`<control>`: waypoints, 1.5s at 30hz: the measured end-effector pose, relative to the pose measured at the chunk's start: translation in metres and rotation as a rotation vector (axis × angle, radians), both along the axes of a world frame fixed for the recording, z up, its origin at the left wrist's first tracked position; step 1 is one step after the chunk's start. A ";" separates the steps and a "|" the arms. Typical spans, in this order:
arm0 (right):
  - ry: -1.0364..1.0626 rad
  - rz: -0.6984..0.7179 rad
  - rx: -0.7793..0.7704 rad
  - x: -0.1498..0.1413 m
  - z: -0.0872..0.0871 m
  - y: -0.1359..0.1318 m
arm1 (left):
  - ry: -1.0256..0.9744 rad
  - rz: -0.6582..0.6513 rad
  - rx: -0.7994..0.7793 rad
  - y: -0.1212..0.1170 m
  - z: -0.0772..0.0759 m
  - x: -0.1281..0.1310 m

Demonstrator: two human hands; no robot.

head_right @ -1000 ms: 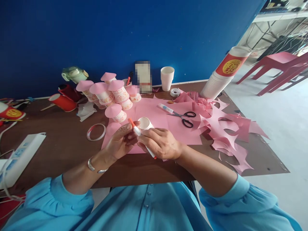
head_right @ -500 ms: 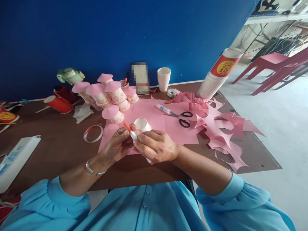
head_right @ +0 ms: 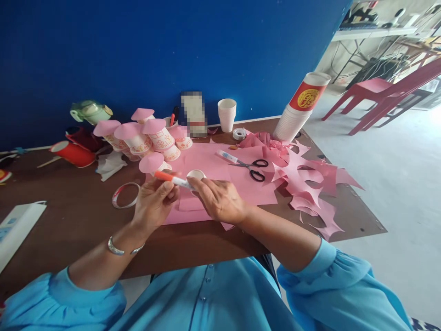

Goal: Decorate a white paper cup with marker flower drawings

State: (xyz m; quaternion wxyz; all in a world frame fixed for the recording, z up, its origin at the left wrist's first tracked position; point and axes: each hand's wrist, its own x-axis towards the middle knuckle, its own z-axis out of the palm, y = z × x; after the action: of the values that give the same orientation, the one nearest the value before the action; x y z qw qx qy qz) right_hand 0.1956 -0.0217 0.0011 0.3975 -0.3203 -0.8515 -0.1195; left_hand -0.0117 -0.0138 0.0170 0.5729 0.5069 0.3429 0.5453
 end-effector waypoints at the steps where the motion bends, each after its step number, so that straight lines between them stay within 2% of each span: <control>1: 0.003 -0.059 -0.053 0.004 -0.001 0.006 | 0.052 0.003 0.032 0.001 -0.001 -0.001; 3: 0.009 -0.260 -0.216 0.013 -0.002 0.019 | 0.175 0.038 0.126 0.005 -0.002 -0.004; 5: -0.092 -0.453 -0.398 0.021 -0.002 0.032 | 0.290 0.121 0.239 0.009 -0.005 -0.007; 8: -0.301 -0.608 -0.615 0.029 0.000 0.045 | 0.406 0.210 0.392 0.014 -0.012 -0.010; 11: -0.371 -0.624 -0.678 0.031 0.000 0.048 | 0.506 0.208 0.482 0.018 -0.020 -0.010; 17: -0.390 -0.703 -0.703 0.045 0.006 0.056 | 0.606 0.252 0.519 0.022 -0.033 -0.012; 24: -0.441 -0.729 -0.755 0.050 0.026 0.107 | 0.598 0.266 0.564 0.023 -0.041 -0.009; 30: -0.430 -0.781 -0.776 0.038 0.020 0.141 | 0.579 0.296 0.550 0.031 -0.046 -0.015; 34: -0.327 -0.742 -0.699 0.033 0.028 0.144 | 0.544 0.318 0.516 0.034 -0.049 -0.017; 39: -0.120 -0.608 -0.563 0.025 0.050 0.123 | 0.518 0.299 0.472 0.037 -0.049 -0.020; 42: 0.222 -0.231 -0.450 0.018 0.053 0.105 | 0.480 0.309 0.439 0.039 -0.043 -0.023; 45: 0.241 -0.006 -0.452 0.009 0.046 0.082 | 0.420 0.297 0.381 0.038 -0.035 -0.025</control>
State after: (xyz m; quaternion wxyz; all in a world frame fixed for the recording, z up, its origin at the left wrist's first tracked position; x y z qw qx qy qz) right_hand 0.2042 0.0604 0.0470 0.4141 -0.4155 -0.8021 0.1119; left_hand -0.0363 0.0243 -0.0177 0.2984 0.6507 0.4156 0.5610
